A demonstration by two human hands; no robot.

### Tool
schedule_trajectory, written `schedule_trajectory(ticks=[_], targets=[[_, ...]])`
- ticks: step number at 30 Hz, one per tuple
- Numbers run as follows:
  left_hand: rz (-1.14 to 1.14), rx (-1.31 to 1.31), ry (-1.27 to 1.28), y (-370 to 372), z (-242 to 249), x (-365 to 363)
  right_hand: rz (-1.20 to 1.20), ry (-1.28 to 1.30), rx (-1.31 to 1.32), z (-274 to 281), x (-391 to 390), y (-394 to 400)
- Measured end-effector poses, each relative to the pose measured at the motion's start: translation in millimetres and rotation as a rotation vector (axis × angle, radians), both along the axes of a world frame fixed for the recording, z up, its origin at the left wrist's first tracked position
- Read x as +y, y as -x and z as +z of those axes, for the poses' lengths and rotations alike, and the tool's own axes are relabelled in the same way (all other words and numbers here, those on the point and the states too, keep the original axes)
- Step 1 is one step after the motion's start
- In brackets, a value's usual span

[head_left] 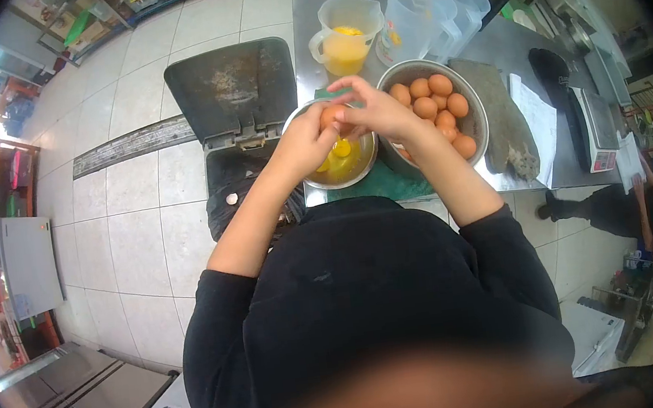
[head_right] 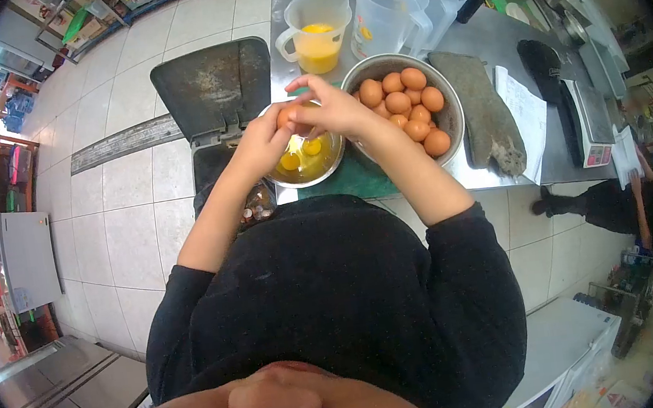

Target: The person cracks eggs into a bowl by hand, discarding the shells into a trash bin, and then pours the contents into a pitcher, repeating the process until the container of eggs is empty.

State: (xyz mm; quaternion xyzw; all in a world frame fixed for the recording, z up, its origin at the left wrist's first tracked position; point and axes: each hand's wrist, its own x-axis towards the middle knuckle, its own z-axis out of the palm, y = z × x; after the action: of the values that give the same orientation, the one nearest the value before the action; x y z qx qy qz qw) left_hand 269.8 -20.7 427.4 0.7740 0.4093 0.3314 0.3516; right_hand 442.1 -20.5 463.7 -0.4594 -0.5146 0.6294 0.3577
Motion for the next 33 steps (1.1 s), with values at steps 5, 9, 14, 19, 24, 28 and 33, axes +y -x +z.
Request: schedule_trajectory(ticks=[5,9,14,19,24,28,33], targets=[[0.031,-0.002,0.495,-0.8,0.3,3.4,0.152,-0.538,-0.442,-8.4,-3.0,1.2],[-0.002,0.096,0.447,-2.1,-7.3,4.3,0.139,-0.588,-0.534,-11.8,-1.7,5.7],[0.020,0.186,0.337,0.6,-11.9,2.1,0.241,-0.613,-0.548,-19.2,5.8,-3.9],[0.026,0.527,-0.125,11.7,1.0,-5.4,0.418,-0.819,-0.773,-17.2,9.6,-17.8],[0.159,0.356,-0.063,28.8,2.7,2.0,0.197,-0.830,-0.707,3.1,3.8,-8.2],[0.010,-0.595,0.829,14.1,17.5,-11.7,0.087,-0.893,-0.721,3.2,-7.7,28.8],[0.146,-0.646,0.828,67.8,-1.0,-33.0,0.137,-1.014,-0.766,44.8,-31.2,-26.1]])
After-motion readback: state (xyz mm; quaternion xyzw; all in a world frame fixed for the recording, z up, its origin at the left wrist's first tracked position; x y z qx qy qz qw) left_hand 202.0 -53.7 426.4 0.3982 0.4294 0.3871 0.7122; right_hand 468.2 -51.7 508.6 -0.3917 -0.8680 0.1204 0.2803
